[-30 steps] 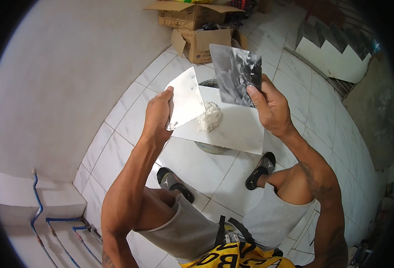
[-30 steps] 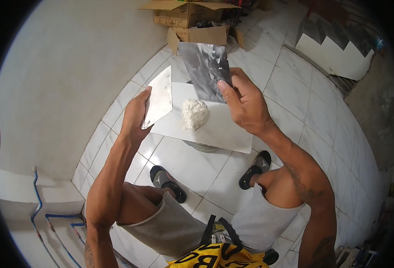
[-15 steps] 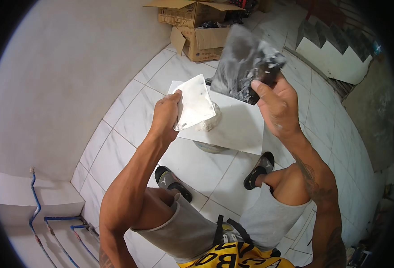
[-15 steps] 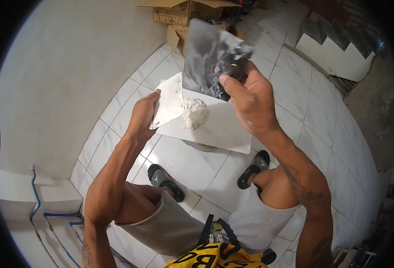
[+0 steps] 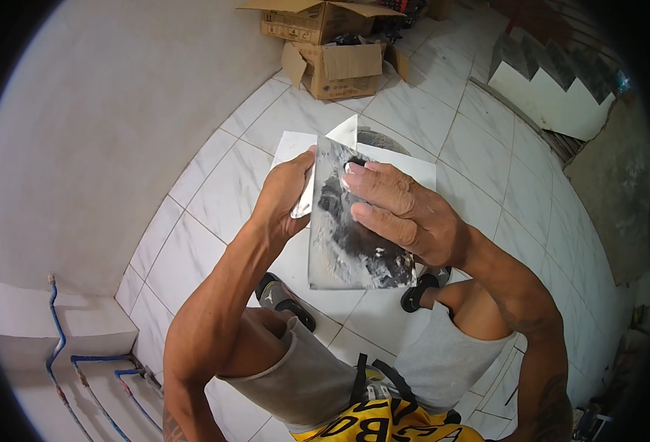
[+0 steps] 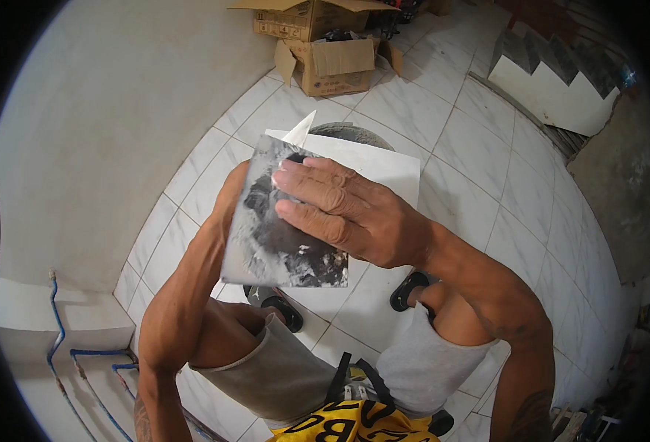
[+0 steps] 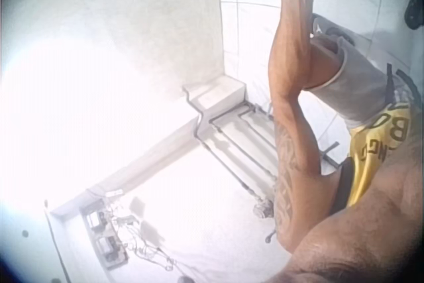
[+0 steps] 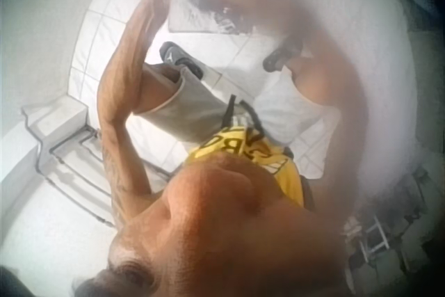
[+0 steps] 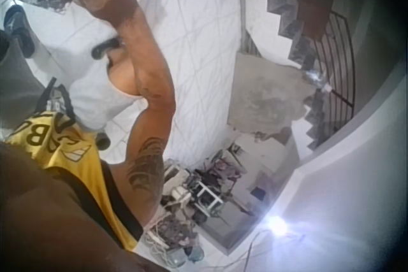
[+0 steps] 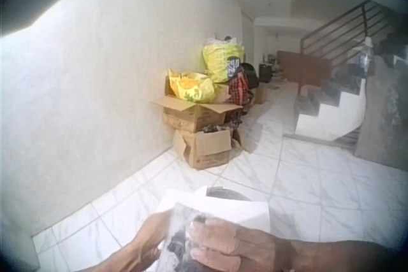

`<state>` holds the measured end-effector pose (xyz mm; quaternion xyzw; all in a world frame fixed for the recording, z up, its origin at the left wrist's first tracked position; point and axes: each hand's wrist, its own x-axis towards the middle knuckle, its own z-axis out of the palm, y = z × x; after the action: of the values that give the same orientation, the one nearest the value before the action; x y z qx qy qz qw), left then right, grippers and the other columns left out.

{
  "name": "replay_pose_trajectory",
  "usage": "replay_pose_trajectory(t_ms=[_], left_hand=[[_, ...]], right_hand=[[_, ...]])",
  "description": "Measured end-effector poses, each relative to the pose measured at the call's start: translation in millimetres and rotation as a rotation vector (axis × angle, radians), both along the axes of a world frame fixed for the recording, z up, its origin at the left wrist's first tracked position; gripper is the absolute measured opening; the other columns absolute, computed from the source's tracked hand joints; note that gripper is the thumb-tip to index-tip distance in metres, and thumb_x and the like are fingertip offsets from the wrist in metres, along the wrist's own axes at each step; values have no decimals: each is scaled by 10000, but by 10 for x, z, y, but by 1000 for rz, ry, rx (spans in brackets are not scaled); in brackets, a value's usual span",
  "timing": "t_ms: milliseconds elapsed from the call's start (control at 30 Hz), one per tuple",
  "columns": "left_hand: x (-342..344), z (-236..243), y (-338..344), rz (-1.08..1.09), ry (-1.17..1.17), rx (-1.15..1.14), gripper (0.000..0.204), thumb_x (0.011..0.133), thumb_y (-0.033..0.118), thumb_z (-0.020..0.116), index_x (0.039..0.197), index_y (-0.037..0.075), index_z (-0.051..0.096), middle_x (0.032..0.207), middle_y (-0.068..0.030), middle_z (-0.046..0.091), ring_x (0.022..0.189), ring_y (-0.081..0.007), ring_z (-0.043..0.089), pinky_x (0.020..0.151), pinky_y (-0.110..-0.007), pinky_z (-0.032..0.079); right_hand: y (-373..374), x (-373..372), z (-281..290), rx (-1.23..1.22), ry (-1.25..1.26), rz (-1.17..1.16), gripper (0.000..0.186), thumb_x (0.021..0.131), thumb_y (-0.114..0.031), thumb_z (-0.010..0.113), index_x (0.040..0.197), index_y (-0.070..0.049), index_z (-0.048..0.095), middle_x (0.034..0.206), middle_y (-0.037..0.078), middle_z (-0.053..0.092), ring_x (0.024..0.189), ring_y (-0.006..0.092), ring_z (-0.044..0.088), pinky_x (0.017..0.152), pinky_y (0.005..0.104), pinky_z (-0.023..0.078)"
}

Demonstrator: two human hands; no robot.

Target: The person mixes and scoops putty using two putty scrapers, then spreads and smooths the putty across the ceiling.

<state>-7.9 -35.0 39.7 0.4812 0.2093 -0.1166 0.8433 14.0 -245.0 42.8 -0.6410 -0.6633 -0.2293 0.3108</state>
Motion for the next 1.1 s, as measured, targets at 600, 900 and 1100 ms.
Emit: replay_pose_trajectory(t_ms=[600,900,1100], left_hand=[[5,-231,202,1,-365,80,409,987,290,525,1136,-90,530,935,-128,630,747,-170,651,624,-312,569],[82,-91,261,163,-119,239,367,1014,266,486,1145,-67,567,868,-94,645,619,-113,631,547,-254,529],[178,-205,304,163,-395,526,363,1010,285,495,1133,-56,529,882,-91,627,661,-101,618,580,-251,528]], right_hand=[[78,43,63,123,70,-198,610,736,156,564,1311,-47,563,1325,202,552,1121,360,609,991,405,513],[-500,567,-320,-246,-65,-474,612,681,172,509,1265,4,582,1296,227,581,1191,339,587,1033,407,469],[-441,519,-156,227,1370,-315,222,969,-154,546,1107,-1,629,1020,60,623,868,122,595,808,267,490]])
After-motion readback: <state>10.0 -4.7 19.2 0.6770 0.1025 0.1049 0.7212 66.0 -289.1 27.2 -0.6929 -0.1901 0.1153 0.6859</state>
